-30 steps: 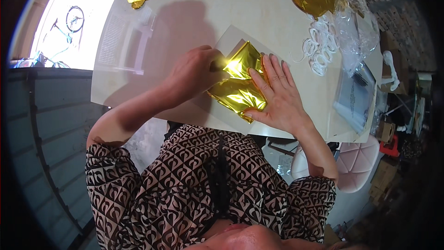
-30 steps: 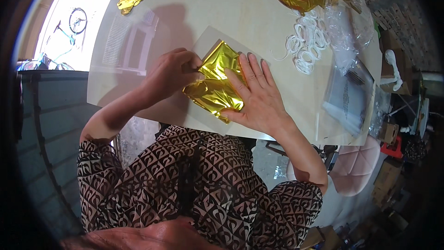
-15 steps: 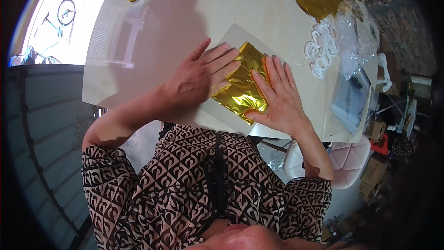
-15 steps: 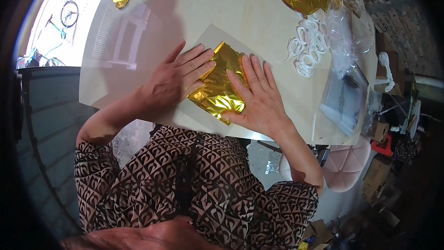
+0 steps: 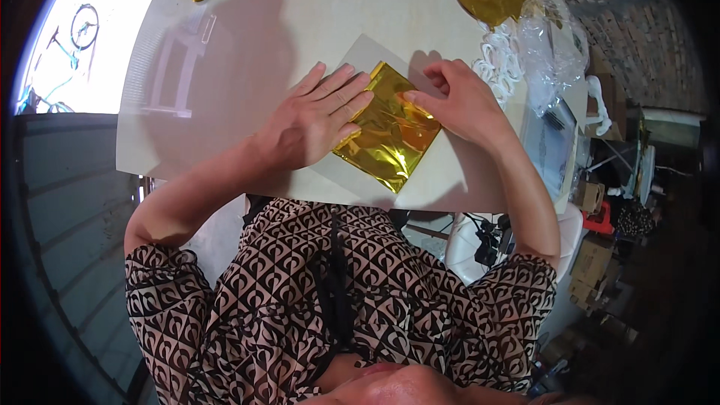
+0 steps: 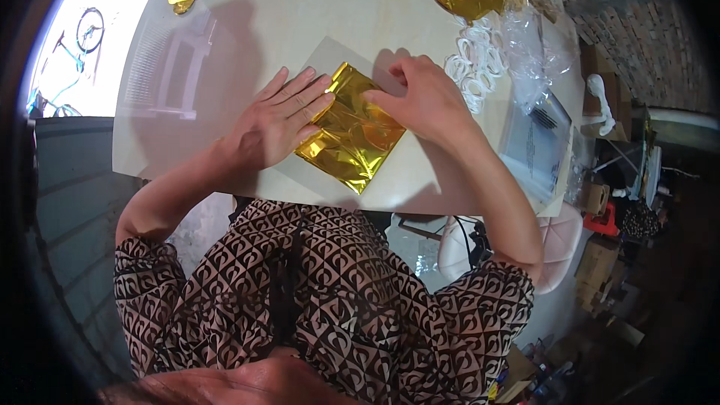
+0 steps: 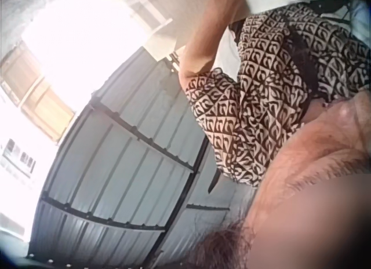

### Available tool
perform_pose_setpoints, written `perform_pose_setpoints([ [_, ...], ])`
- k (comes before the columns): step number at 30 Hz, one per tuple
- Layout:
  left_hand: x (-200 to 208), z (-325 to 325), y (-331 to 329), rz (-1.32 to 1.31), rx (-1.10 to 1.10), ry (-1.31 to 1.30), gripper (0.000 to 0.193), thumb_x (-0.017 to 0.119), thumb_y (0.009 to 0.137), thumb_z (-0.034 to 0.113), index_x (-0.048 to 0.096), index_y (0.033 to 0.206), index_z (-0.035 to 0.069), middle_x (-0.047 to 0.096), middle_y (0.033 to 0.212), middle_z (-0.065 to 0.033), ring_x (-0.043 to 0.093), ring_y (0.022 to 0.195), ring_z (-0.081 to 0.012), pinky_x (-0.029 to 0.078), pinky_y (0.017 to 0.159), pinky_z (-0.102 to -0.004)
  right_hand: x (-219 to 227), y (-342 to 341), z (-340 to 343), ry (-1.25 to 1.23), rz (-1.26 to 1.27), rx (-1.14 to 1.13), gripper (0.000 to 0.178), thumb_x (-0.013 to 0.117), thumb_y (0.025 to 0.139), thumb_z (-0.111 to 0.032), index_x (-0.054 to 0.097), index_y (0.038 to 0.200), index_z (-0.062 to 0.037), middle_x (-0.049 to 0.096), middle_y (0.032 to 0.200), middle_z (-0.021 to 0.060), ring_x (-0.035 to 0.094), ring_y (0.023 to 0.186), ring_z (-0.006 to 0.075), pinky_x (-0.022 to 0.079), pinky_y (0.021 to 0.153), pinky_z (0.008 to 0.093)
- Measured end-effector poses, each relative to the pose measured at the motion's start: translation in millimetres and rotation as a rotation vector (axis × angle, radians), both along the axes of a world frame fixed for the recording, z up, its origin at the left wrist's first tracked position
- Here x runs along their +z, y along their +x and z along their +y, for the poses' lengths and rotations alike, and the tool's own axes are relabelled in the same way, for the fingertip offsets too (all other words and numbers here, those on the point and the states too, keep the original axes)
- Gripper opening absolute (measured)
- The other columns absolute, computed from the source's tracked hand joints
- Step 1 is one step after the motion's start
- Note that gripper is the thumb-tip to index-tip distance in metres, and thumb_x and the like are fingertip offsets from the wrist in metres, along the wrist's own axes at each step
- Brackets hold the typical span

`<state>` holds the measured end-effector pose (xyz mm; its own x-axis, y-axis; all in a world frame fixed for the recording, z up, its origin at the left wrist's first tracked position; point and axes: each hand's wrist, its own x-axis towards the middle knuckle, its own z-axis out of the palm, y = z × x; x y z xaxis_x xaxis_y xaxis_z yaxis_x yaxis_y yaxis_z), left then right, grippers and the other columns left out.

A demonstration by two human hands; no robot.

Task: The person folds gold foil balloons by hand and packages them into plastic sleeves along with cardboard inserts, securing each package with a white clip.

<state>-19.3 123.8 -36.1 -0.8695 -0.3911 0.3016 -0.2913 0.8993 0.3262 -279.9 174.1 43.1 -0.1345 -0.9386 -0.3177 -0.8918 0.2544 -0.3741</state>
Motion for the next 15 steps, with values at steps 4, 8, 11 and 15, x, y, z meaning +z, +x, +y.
perform_pose_setpoints([
  [4, -4.0, -1.8, -5.2, -0.015, 0.002, -0.022, 0.052, 0.066, 0.093, 0.028, 0.056, 0.139, 0.006, 0.048, 0.151, -0.0103, 0.042, 0.142, -0.0282, 0.027, 0.119, -0.0494, -0.1, -12.7, -15.1, 0.09, 0.007, 0.014, 0.066, 0.078, 0.08, -0.053, 0.063, 0.113, 0.0016, 0.063, 0.109, 0.0157, 0.064, 0.095, 0.0247, 0.052, 0.085, 0.0359],
  [8, -5.0, -1.4, -7.2, -0.044, 0.021, -0.033, 0.052, 0.065, 0.094, 0.03, 0.056, 0.14, 0.009, 0.047, 0.152, -0.0078, 0.041, 0.143, -0.0255, 0.026, 0.121, -0.0474, 4.4, -14.8, -19.6, 0.181, 0.079, 0.049, 0.068, 0.077, 0.08, -0.058, 0.063, 0.11, 0.0016, 0.066, 0.101, 0.0136, 0.065, 0.09, 0.0231, 0.053, 0.081, 0.033],
  [11, -7.6, -1.4, -9.1, -0.065, 0.021, -0.043, 0.052, 0.063, 0.095, 0.032, 0.055, 0.141, 0.01, 0.046, 0.153, -0.0064, 0.039, 0.144, -0.0241, 0.025, 0.121, -0.0467, 3.1, -19.7, -19.9, 0.204, 0.047, 0.021, 0.068, 0.076, 0.08, -0.059, 0.064, 0.109, 0.001, 0.068, 0.098, 0.0118, 0.065, 0.089, 0.0215, 0.053, 0.08, 0.032],
  [15, -8.5, -2.9, -11.1, -0.087, 0.009, -0.059, 0.052, 0.062, 0.096, 0.033, 0.054, 0.142, 0.01, 0.045, 0.154, -0.0059, 0.037, 0.145, -0.0235, 0.024, 0.122, -0.0465, 4.7, -26.1, -27.3, 0.311, -0.05, -0.016, 0.067, 0.076, 0.081, -0.059, 0.065, 0.109, 0.0013, 0.069, 0.095, 0.0097, 0.065, 0.088, 0.0191, 0.052, 0.08, 0.031],
])
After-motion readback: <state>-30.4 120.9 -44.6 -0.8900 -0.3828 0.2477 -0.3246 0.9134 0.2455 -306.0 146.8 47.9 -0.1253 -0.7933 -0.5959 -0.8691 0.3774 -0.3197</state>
